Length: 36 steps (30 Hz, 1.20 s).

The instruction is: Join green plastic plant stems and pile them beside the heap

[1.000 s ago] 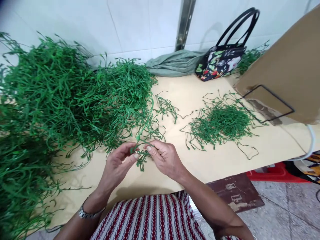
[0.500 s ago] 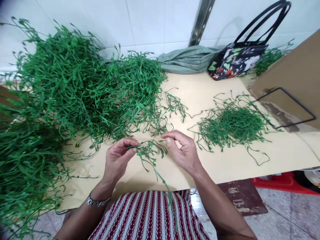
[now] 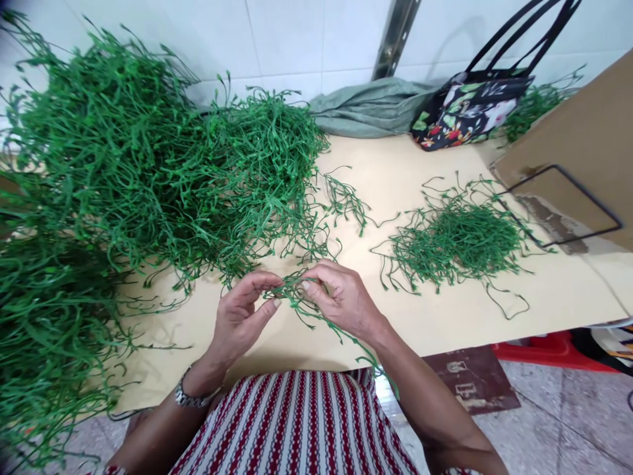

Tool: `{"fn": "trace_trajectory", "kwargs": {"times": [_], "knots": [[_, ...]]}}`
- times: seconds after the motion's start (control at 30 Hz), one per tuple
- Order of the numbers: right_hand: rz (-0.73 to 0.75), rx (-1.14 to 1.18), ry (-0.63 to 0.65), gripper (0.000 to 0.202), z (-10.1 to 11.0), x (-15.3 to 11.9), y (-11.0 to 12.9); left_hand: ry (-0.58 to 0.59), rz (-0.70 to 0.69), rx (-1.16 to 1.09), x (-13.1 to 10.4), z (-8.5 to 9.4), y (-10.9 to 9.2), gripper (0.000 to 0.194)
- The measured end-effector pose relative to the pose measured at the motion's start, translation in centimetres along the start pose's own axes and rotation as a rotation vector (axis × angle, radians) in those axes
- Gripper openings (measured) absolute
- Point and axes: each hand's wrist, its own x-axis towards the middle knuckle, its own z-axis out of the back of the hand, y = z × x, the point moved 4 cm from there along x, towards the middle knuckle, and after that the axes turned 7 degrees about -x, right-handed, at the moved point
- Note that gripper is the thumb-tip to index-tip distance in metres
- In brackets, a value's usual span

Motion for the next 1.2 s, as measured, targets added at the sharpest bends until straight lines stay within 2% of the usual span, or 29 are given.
{"fn": "trace_trajectory", "kwargs": {"times": [0.13, 0.27, 0.4, 0.5, 0.63, 0.7, 0.77, 0.83, 0.87, 0.9, 1.0, 1.1, 1.2], "knots": [[-0.006, 0.003, -0.010, 0.010, 0.0, 0.0, -0.3, 0.010, 0.002, -0.001, -0.2, 0.1, -0.1, 0.023], [-0.042, 0.014, -0.048, 0.009, -0.3, 0.1, -0.7, -0.034, 0.056, -0.004, -0.1, 0.3, -0.1, 0.015], [-0.029, -0.009, -0.075, 0.018, -0.3, 0.2, -1.2, -0.045, 0.061, 0.048, 0.3, 0.3, -0.6, 0.009], [-0.005, -0.046, -0.165, 0.027, 1.6, -0.1, -2.5, -0.062, -0.020, 0.140, 0.6, 0.2, -1.3, 0.005], [-0.014, -0.136, -0.372, 0.017, 6.6, -0.8, -3.4, -0.030, -0.179, 0.294, 0.8, -0.4, -2.2, 0.007], [0.040, -0.227, -0.322, 0.015, 7.8, -0.8, -1.9, 0.005, -0.240, 0.341, 0.8, -1.0, -2.5, 0.007], [0.149, -0.282, -0.114, 0.017, 7.1, -0.5, 0.4, 0.054, -0.272, 0.369, 0.9, -1.7, -2.6, 0.007], [0.254, -0.298, 0.094, 0.021, 5.1, -0.4, 2.6, 0.107, -0.279, 0.401, 0.9, -2.3, -2.7, 0.008], [0.288, -0.307, 0.147, 0.022, 4.1, -0.3, 3.2, 0.128, -0.280, 0.412, 0.9, -2.6, -2.7, 0.009], [0.309, -0.317, 0.161, 0.023, 3.2, -0.3, 3.6, 0.144, -0.280, 0.414, 0.9, -2.7, -2.7, 0.009], [0.310, -0.317, 0.097, 0.021, 1.7, -0.4, 3.3, 0.182, -0.253, 0.368, 0.8, -2.9, -2.6, 0.012], [0.310, -0.272, 0.048, 0.017, 1.4, -0.8, 2.5, 0.230, -0.187, 0.291, 0.7, -2.9, -2.4, 0.014], [0.314, -0.256, 0.009, 0.015, 1.6, -1.0, 2.1, 0.227, -0.104, 0.211, 0.5, -2.6, -2.2, 0.017]]}}
